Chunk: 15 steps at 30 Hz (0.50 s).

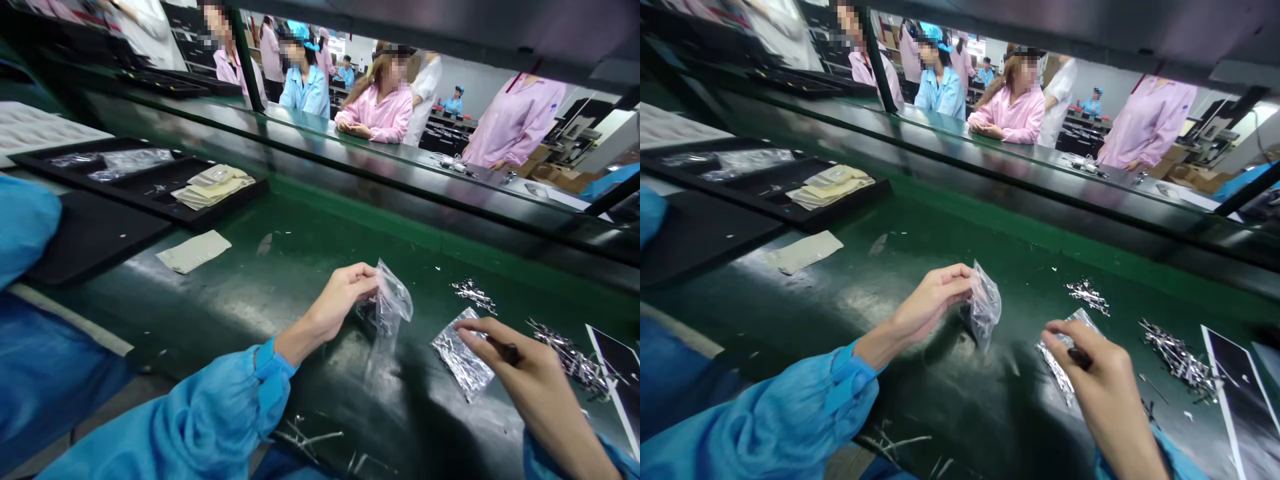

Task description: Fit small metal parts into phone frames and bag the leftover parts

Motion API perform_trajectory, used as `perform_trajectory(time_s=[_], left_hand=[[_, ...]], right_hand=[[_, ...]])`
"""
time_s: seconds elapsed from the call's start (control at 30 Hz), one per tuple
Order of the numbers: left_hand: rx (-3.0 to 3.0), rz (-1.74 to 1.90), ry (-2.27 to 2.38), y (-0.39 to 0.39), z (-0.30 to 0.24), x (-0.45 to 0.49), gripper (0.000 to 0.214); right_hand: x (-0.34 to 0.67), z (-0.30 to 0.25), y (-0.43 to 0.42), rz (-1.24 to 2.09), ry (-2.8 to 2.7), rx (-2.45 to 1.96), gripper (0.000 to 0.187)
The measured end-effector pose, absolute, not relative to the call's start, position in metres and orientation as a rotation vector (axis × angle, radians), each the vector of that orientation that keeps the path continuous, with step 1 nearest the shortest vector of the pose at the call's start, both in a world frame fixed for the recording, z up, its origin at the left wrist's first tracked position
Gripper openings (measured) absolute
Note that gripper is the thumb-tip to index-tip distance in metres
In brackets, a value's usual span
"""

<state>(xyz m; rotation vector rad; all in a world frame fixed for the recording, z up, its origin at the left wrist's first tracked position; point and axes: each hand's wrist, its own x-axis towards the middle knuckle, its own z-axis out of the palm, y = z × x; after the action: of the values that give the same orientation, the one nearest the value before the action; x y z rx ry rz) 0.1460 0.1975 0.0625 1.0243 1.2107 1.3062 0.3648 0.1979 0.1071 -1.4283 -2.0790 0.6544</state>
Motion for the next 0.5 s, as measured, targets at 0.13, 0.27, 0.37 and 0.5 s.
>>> perform_trajectory(time_s=[0.13,0.27,0.37,0.5], left_hand=[[0.976,1.341,1.12,0.182,0.079,0.168,0.011],[1.025,1.367,1.082,0.172,0.09,0.178,0.011],[1.183,1.325,1.099,0.167,0.093,0.178,0.012],[1.428,1.332,1.251,0.164,0.086,0.18,0.008]], right_hand=[[0.339,0.108,0.185,0.839,-1.953,-1.377,0.029],[0.339,0.114,0.182,1.057,-1.869,-1.338,0.028],[0.349,0.118,0.187,1.192,-1.883,-1.37,0.03],[0.352,0.111,0.19,1.337,-1.845,-1.404,0.029]])
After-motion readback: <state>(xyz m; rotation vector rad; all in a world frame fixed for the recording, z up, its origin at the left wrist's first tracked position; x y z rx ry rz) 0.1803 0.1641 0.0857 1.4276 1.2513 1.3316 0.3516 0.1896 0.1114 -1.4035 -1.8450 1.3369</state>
